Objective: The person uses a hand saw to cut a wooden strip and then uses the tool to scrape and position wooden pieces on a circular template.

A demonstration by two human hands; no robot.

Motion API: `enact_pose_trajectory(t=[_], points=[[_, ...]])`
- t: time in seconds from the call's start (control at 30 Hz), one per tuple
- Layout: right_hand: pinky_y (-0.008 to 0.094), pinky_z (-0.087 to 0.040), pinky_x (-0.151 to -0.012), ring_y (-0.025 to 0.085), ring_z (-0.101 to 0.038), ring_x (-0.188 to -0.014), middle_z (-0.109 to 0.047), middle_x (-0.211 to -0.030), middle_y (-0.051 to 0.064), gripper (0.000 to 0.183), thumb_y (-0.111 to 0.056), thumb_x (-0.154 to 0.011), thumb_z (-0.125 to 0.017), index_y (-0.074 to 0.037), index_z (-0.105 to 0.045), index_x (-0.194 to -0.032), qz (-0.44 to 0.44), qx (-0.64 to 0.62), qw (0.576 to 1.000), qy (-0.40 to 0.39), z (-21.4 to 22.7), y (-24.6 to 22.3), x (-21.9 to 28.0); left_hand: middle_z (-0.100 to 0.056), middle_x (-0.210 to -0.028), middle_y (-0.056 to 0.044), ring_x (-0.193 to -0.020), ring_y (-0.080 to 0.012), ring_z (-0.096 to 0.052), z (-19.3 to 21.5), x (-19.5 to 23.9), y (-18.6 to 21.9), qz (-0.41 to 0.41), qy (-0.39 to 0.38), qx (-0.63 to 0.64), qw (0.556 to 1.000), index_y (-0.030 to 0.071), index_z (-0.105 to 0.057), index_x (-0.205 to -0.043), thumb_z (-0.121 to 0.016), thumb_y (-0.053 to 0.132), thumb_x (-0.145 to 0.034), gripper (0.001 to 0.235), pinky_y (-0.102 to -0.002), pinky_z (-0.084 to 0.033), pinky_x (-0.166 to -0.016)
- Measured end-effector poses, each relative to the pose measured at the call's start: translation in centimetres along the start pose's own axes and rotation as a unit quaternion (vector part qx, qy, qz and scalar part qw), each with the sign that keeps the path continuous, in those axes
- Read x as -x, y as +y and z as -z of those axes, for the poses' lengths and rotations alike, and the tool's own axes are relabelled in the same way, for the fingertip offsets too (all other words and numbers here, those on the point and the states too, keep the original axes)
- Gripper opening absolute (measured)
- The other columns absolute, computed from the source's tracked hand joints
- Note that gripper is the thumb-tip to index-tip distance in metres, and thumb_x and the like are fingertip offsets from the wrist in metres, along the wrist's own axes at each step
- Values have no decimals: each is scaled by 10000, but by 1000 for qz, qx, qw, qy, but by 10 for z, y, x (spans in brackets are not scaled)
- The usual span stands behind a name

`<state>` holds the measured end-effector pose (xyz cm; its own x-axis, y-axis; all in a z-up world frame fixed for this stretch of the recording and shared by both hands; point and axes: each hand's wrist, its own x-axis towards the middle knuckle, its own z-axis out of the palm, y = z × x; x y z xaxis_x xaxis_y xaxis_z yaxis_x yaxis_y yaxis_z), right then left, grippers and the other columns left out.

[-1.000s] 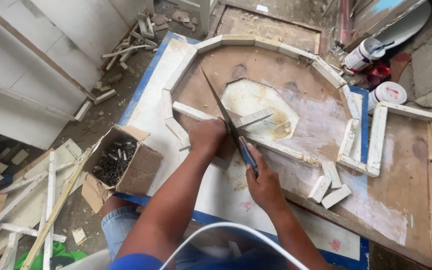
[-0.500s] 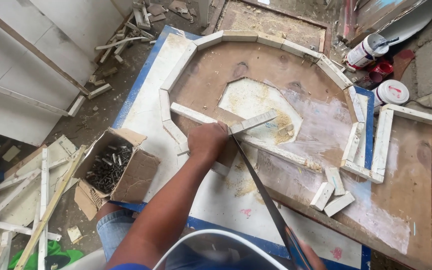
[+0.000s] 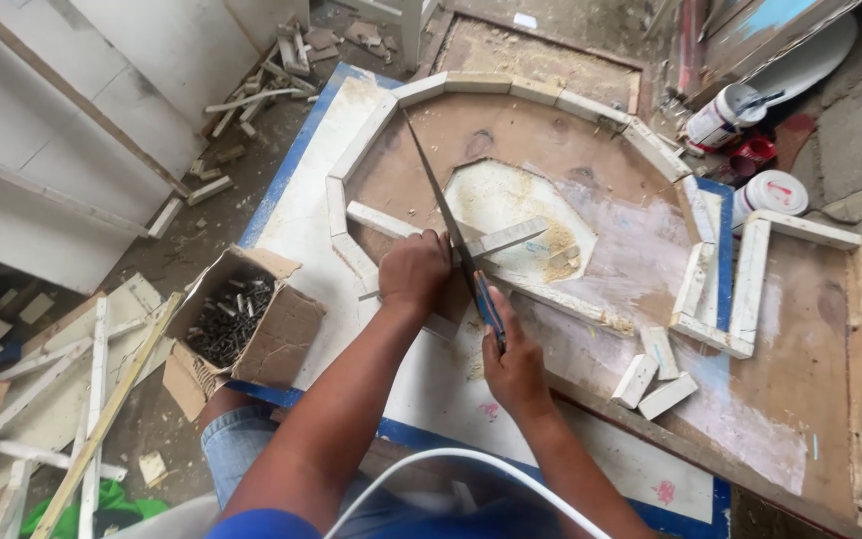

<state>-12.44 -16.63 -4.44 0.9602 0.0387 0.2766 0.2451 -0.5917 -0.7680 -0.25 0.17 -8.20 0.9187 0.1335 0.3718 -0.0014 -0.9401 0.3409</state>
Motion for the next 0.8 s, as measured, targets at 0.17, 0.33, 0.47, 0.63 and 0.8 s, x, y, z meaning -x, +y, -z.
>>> enact_pose_trajectory(t=[0.17,0.33,0.47,0.63,0.8], points=[[565,-624,-784,498,-673,-1045,-707,-1223,258,564,-108,-945,-579,-270,-572,-1486,8,-18,1000,19,15,-27,-5,-595,-731,-86,-750,-322,-679,-1,7,-6,-98,62,-68,991,85,-625,-868,-493,220,-946,205,-425,-573,-596],[541,-638,-751,498,-685,-1029,-704,-1249,231,531,-104,-959,-588,-274,-597,-1463,-10,-18,1000,2,41,-52,-10,-593,-639,-68,-598,-317,-696,18,-5,7,-90,44,-42,994,106,-595,-804,-465,293,-1024,317,-440,-567,-510],[585,-613,-797,523,-677,-1036,-709,-1207,271,561,-110,-971,-565,-268,-542,-1508,-40,12,998,-45,51,-67,-21,-641,-682,-126,-645,-387,-722,6,-10,7,-41,-2,8,999,80,-611,-834,-466,373,-1041,387,-509,-580,-555],[609,-579,-857,537,-657,-1090,-698,-1231,288,570,-130,-960,-555,-272,-537,-1511,-67,1,996,-62,47,-62,-26,-618,-929,-146,-985,-381,-622,6,-19,12,13,-59,-7,998,81,-668,-933,-455,426,-991,410,-527,-489,-834],[638,-566,-878,557,-643,-1104,-680,-1243,313,571,-123,-977,-534,-256,-500,-1531,-91,-32,995,-32,32,-47,-31,-664,-892,-183,-899,-411,-684,-13,-27,9,137,-121,35,983,53,-709,-974,-368,460,-1048,536,-543,-526,-755]])
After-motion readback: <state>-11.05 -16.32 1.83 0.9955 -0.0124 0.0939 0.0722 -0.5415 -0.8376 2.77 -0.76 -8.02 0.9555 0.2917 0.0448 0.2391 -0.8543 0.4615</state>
